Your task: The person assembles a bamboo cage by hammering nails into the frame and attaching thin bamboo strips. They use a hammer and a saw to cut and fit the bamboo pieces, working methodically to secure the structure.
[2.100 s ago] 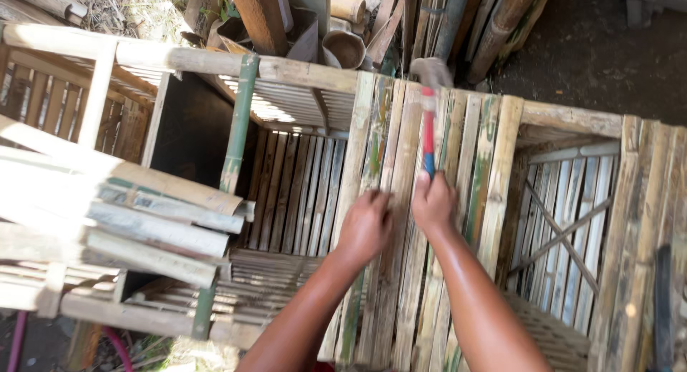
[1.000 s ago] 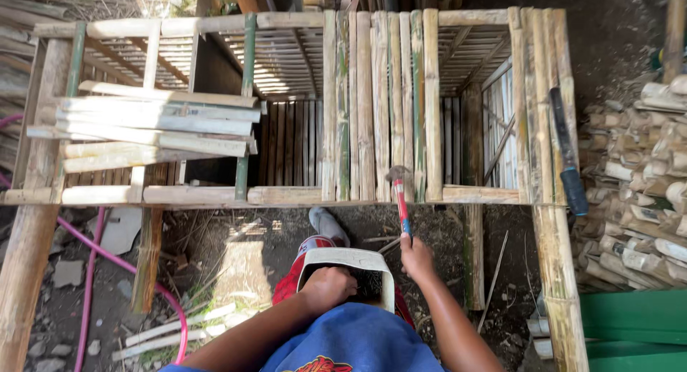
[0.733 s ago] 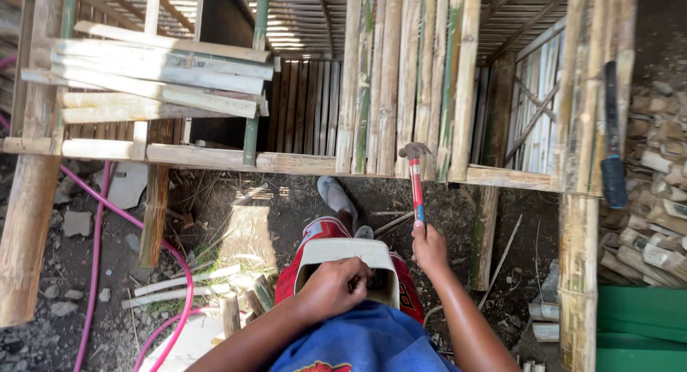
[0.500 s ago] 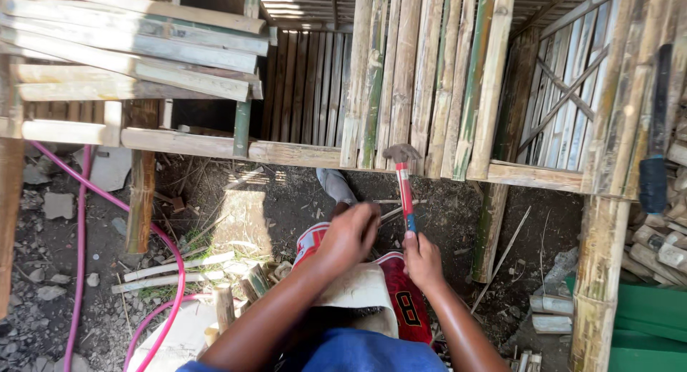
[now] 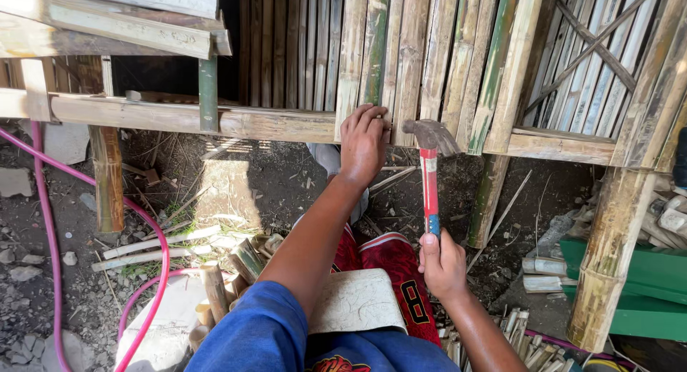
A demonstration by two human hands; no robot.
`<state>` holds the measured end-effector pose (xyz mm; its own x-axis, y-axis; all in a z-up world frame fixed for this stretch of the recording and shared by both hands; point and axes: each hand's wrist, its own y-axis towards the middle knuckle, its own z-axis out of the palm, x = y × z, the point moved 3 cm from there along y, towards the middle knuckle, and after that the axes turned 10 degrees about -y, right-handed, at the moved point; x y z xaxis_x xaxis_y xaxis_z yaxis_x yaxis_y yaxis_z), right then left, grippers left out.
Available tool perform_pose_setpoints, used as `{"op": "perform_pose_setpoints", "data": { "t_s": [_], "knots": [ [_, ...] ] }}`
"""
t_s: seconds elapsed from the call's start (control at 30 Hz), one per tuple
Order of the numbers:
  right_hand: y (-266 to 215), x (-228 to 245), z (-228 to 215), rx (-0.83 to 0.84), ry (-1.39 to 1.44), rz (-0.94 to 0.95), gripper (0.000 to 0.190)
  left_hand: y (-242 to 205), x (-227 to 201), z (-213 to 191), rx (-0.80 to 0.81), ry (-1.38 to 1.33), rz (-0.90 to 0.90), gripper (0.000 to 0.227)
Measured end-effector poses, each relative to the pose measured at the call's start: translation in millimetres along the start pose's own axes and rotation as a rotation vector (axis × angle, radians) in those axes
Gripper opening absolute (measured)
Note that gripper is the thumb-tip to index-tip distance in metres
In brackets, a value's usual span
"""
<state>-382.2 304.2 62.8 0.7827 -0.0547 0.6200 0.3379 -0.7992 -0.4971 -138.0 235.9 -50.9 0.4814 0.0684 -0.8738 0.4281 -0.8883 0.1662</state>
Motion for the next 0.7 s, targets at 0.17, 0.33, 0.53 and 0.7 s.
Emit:
{"op": "perform_pose_setpoints", "data": {
  "t_s": [0.17, 0.33, 0.53, 0.7],
  "knots": [
    [-1.4, 15.3, 5.1, -0.105, 0.036, -0.236, 0.039, -1.0, 1.4, -0.7, -0.007, 0.0, -0.013, 0.012],
    [3.7, 2.3, 14.4, -0.1, -0.348, -0.092, 0.035, -3.1, -3.0, 1.2, -0.042, 0.023, 0.001, 0.013],
    [5.9, 2.0, 16.9, -0.131, -0.01, -0.168, 0.031, -1.0, -1.5, -0.8, -0.044, 0.02, -0.005, 0.01],
    [20.9, 3.3, 16.9, -0.134, -0.183, -0.105, 0.038, 0.9, -4.0, -2.5, -0.058, -0.004, 0.023, 0.013]
  ]
}}
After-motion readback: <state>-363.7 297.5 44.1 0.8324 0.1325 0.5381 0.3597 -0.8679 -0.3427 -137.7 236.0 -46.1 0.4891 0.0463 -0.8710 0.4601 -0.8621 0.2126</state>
